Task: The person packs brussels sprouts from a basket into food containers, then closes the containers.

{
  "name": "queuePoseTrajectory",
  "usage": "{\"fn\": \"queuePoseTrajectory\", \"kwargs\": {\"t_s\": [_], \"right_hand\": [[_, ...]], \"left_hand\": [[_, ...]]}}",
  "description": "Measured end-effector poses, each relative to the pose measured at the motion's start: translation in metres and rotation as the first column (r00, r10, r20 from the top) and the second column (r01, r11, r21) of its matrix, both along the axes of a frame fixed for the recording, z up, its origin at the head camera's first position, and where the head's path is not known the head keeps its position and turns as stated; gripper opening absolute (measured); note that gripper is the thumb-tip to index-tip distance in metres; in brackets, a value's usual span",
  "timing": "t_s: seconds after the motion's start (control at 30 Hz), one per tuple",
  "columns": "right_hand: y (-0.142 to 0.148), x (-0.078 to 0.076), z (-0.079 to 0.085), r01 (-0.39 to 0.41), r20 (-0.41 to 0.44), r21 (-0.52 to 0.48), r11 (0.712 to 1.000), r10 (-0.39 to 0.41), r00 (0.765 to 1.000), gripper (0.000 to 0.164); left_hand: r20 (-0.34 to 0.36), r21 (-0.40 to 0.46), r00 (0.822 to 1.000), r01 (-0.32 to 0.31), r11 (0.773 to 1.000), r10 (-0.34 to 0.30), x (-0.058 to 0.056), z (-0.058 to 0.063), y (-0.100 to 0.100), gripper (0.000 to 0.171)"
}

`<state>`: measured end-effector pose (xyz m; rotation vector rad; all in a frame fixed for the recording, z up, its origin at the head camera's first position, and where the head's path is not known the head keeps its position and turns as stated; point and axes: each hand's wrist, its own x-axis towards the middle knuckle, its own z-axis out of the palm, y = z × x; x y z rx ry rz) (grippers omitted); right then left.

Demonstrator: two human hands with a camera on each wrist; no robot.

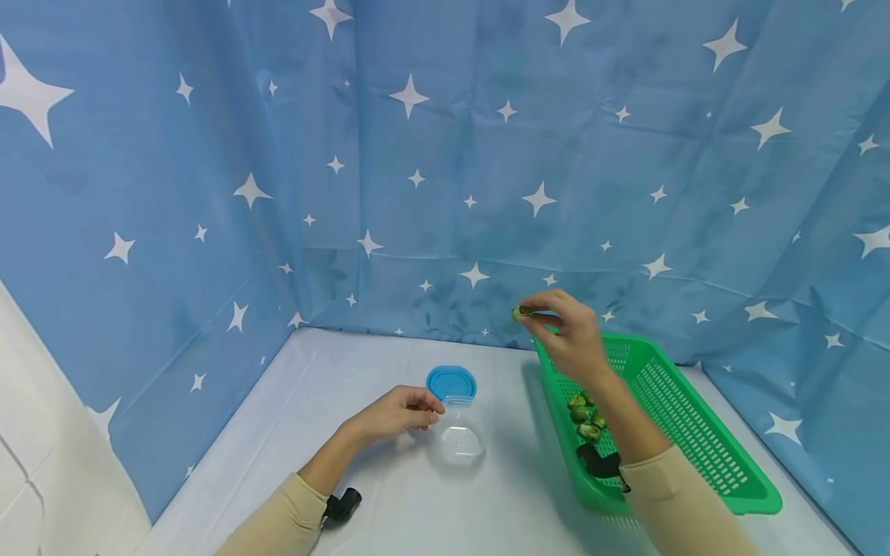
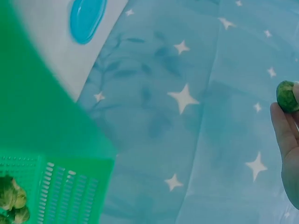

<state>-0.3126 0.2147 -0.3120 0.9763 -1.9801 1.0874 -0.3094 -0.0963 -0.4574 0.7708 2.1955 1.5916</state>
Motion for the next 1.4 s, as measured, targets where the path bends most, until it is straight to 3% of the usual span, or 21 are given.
{"fn": "queuePoseTrajectory", "kwargs": {"t_s": [0.37,0.7,1.0,1.4], "right_hand": [[-0.015,0.013,0.004,-0.089,0.028,0.021,0.996,0.089,0.996,0.025],[-0.03,0.03,0.001,-0.119,0.065,-0.077,0.99,0.124,0.99,0.022],[-0.038,0.041,-0.009,-0.151,0.109,-0.211,0.966,0.177,0.978,0.021],[-0.045,0.046,-0.025,-0.168,0.112,-0.277,0.946,0.206,0.972,0.022]], "left_hand": [[0.007,0.005,1.0,0.006,1.0,-0.006,-0.001,0.001,0.0,0.028],[0.01,-0.004,1.0,0.0,1.0,0.001,0.0,0.001,0.0,0.028],[0.004,-0.007,1.0,-0.003,1.0,0.003,0.0,-0.001,0.001,0.027],[0.004,-0.018,1.0,0.001,1.0,-0.001,-0.002,-0.002,0.0,0.029]]}}
